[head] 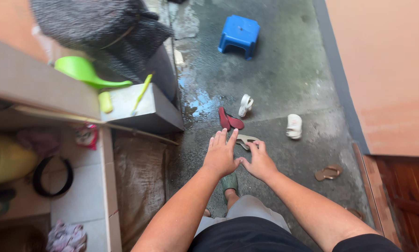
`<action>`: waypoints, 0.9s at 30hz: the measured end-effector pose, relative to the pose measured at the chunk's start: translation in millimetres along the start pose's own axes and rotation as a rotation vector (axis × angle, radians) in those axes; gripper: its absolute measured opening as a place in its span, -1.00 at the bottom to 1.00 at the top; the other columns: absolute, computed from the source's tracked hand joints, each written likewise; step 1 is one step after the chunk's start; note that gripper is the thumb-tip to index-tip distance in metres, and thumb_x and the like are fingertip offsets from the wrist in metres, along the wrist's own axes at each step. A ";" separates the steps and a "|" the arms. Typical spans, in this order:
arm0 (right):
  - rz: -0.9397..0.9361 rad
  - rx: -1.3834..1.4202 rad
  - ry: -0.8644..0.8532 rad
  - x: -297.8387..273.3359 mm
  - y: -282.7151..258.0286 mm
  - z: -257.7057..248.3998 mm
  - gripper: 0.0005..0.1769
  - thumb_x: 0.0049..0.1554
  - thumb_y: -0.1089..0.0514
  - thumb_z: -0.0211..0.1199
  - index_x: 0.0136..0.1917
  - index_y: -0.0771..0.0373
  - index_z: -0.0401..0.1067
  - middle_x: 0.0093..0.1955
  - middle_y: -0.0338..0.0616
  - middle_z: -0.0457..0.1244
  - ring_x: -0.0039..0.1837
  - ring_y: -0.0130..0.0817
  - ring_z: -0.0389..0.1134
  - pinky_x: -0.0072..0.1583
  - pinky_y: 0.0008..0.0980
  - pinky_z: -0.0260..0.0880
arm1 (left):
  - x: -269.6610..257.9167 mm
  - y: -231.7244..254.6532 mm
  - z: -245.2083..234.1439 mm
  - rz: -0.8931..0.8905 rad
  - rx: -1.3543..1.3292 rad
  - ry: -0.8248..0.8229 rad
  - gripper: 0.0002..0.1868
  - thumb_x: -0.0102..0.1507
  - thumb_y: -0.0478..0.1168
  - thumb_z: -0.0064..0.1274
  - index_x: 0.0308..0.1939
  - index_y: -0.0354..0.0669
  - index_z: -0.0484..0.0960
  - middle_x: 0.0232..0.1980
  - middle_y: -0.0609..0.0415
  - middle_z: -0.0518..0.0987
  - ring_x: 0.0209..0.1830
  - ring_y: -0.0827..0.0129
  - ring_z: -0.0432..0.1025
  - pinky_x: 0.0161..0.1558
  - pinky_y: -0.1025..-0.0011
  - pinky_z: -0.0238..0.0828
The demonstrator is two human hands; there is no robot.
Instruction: The person opens a wooden cabinet and repeatedly removes pairs of shoes and slippers from shelves, placing them on the floor. The person handles multiple types of footwear, including sandals, sneakers, and clogs, one pair at a time.
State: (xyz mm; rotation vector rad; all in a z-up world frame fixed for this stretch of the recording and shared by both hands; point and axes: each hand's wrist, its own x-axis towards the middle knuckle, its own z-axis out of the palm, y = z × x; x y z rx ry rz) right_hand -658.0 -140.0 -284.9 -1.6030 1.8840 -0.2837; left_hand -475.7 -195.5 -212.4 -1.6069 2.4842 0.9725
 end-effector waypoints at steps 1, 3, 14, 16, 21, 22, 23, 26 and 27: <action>-0.086 0.012 0.033 1.0 -13.5 1.3 -0.28 -0.01 -0.03 0.43 0.37 0.13 0.28 0.40 0.05 0.03 0.34 0.12 0.28 0.24 -0.07 0.39 | -8.1 -7.0 -4.0 -0.012 -0.012 0.014 0.11 0.13 0.09 0.29 0.60 0.05 -0.09 0.59 -0.29 -0.01 0.61 -0.13 -0.12 0.52 -0.01 -0.17; -0.192 0.059 0.033 3.3 -44.5 3.7 -0.30 0.00 0.01 0.43 0.36 0.15 0.29 0.35 0.03 0.07 0.30 0.06 0.29 0.22 -0.11 0.39 | -25.9 -23.2 -14.5 -0.038 -0.026 0.059 0.10 0.13 0.06 0.29 0.60 0.05 -0.07 0.59 -0.28 0.00 0.61 -0.13 -0.11 0.51 -0.02 -0.17; -0.698 0.216 -0.080 -25.7 -256.8 38.9 -0.35 0.04 0.19 0.38 0.37 0.20 0.27 0.35 0.01 0.11 0.18 -0.18 0.38 0.18 -0.26 0.44 | -185.9 -121.6 -90.7 -0.160 -0.014 0.587 -0.08 0.14 -0.17 0.19 0.55 -0.12 0.13 0.54 -0.26 0.14 0.57 -0.18 0.01 0.48 -0.07 -0.08; -0.788 0.227 -0.102 -39.1 -300.8 47.9 -0.34 0.03 0.22 0.37 0.38 0.20 0.27 0.35 0.01 0.12 0.17 -0.18 0.37 0.20 -0.25 0.43 | -222.3 -135.2 -108.3 -0.204 0.019 0.701 -0.10 0.13 -0.19 0.16 0.53 -0.17 0.14 0.54 -0.24 0.15 0.57 -0.17 0.02 0.49 -0.07 -0.09; -1.079 0.338 -0.133 -86.2 -415.8 70.6 -0.29 0.00 0.29 0.37 0.40 0.21 0.24 0.37 0.06 0.10 0.22 -0.12 0.34 0.21 -0.24 0.43 | -332.1 -159.6 -147.0 -0.274 0.138 0.985 -0.16 0.18 -0.24 0.09 0.53 -0.25 0.16 0.55 -0.25 0.18 0.57 -0.15 0.06 0.51 -0.05 -0.06; -1.142 0.346 -0.140 -97.6 -436.4 74.1 -0.27 -0.01 0.30 0.38 0.41 0.21 0.23 0.38 0.06 0.10 0.24 -0.10 0.33 0.22 -0.23 0.43 | -354.3 -163.0 -152.8 -0.289 0.161 1.029 -0.19 0.20 -0.26 0.07 0.53 -0.26 0.17 0.55 -0.25 0.19 0.57 -0.15 0.06 0.51 -0.05 -0.05; -1.205 0.355 -0.146 -110.6 -456.2 77.6 -0.25 -0.02 0.30 0.39 0.41 0.21 0.23 0.39 0.07 0.10 0.26 -0.08 0.32 0.22 -0.23 0.42 | -376.3 -165.3 -158.6 -0.303 0.185 1.072 -0.21 0.22 -0.28 0.05 0.53 -0.27 0.17 0.54 -0.25 0.21 0.58 -0.15 0.07 0.52 -0.05 -0.04; -1.416 0.409 -0.130 -155.0 -513.0 83.8 -0.26 0.02 0.32 0.37 0.43 0.25 0.21 0.43 0.14 0.08 0.38 0.09 0.24 0.25 -0.20 0.41 | -439.9 -166.9 -180.1 -0.333 0.299 1.196 -0.28 0.28 -0.32 -0.01 0.53 -0.30 0.18 0.55 -0.26 0.23 0.59 -0.15 0.09 0.55 -0.06 -0.03; -1.480 0.416 -0.112 -169.7 -531.4 85.7 -0.27 0.02 0.33 0.36 0.43 0.25 0.21 0.42 0.13 0.10 0.40 0.10 0.23 0.29 -0.17 0.39 | -461.6 -167.3 -187.3 -0.349 0.326 1.219 -0.28 0.27 -0.32 -0.02 0.53 -0.31 0.19 0.55 -0.26 0.23 0.59 -0.15 0.09 0.55 -0.07 -0.03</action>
